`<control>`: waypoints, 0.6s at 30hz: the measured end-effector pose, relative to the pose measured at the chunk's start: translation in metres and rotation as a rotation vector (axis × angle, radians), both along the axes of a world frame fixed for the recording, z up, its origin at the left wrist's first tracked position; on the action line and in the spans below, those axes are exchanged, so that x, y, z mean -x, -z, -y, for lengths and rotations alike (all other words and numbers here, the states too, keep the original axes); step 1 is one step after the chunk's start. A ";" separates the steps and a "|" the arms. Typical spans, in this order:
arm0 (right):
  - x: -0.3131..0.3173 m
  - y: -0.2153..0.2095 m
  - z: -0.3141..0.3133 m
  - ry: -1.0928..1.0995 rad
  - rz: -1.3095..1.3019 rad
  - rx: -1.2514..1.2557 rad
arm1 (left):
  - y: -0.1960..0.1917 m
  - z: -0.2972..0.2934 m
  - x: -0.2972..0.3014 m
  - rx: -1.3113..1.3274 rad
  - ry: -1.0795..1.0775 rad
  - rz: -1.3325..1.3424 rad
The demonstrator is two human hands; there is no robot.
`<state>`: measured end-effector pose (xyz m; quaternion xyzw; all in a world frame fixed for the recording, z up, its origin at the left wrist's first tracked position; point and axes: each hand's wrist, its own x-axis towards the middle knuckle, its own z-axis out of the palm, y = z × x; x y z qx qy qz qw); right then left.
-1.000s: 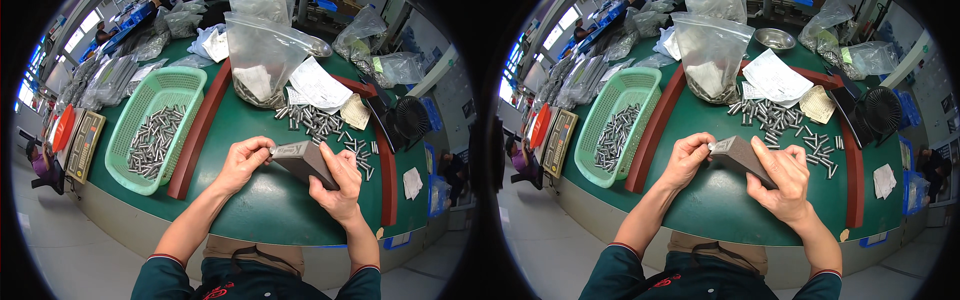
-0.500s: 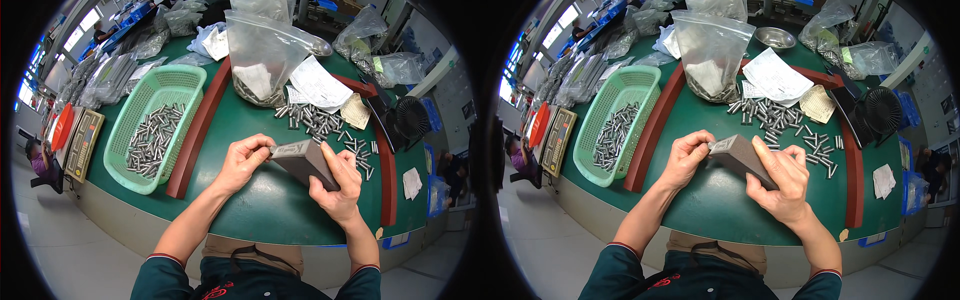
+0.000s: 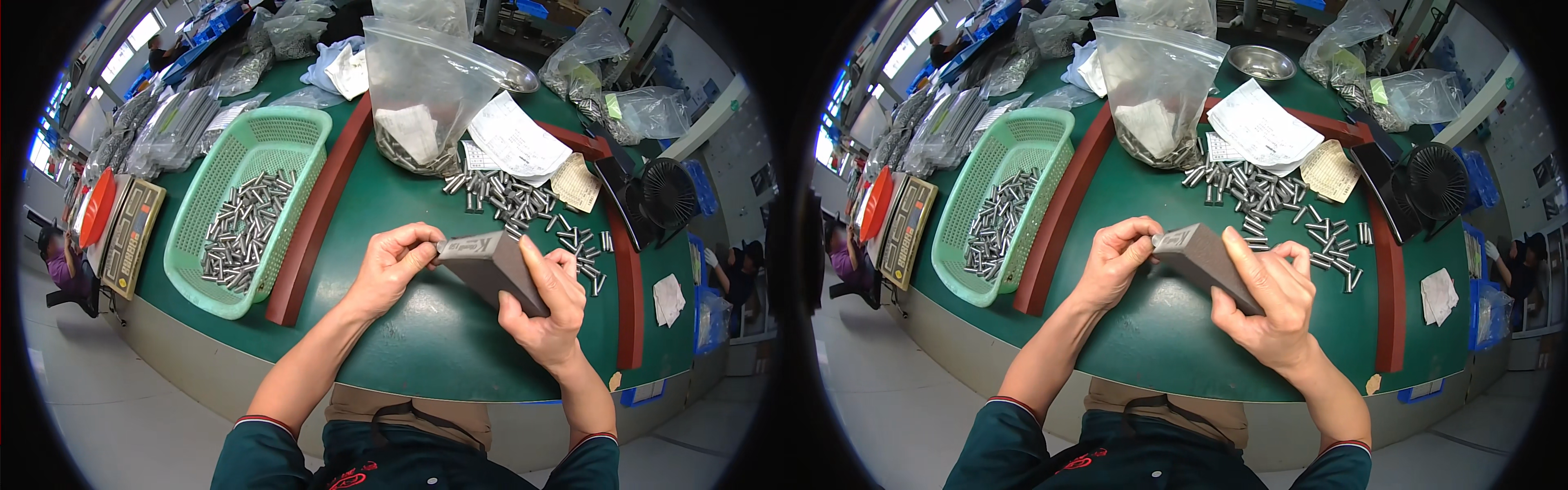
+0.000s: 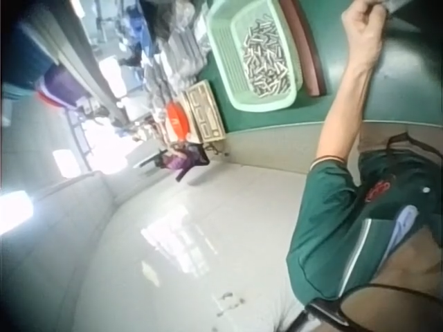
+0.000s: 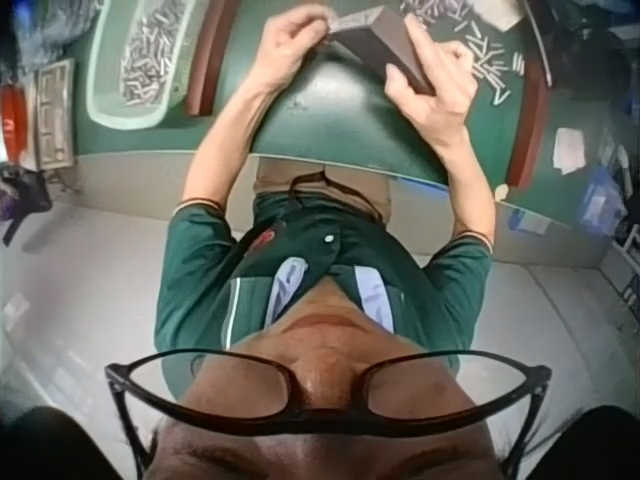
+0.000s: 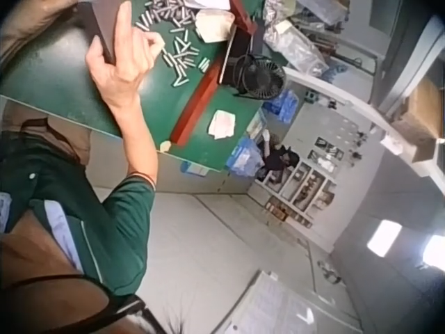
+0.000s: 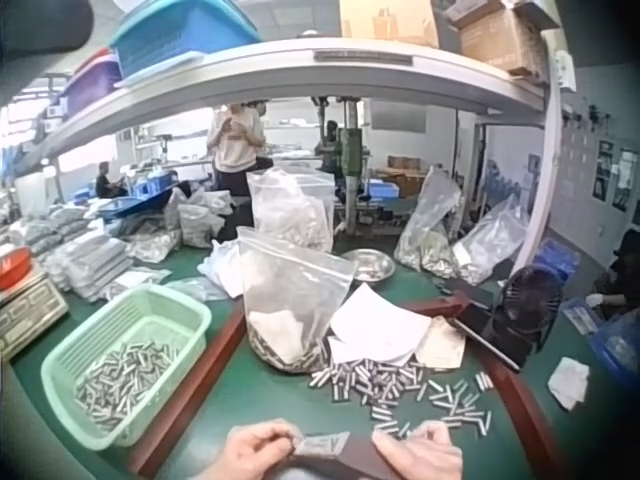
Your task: Sanding or deburring small cylindrical metal components using a handheld sanding block.
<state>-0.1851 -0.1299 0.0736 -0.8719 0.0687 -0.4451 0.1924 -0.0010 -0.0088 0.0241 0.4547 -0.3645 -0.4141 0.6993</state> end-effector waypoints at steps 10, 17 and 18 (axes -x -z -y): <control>0.001 -0.001 0.002 0.019 -0.011 0.019 | 0.000 0.002 0.003 0.014 0.035 -0.130; 0.000 0.001 0.001 0.037 -0.003 0.017 | 0.003 0.001 0.002 -0.010 0.029 -0.147; 0.000 0.001 0.001 0.034 -0.003 0.017 | 0.002 0.001 0.002 -0.013 0.024 -0.154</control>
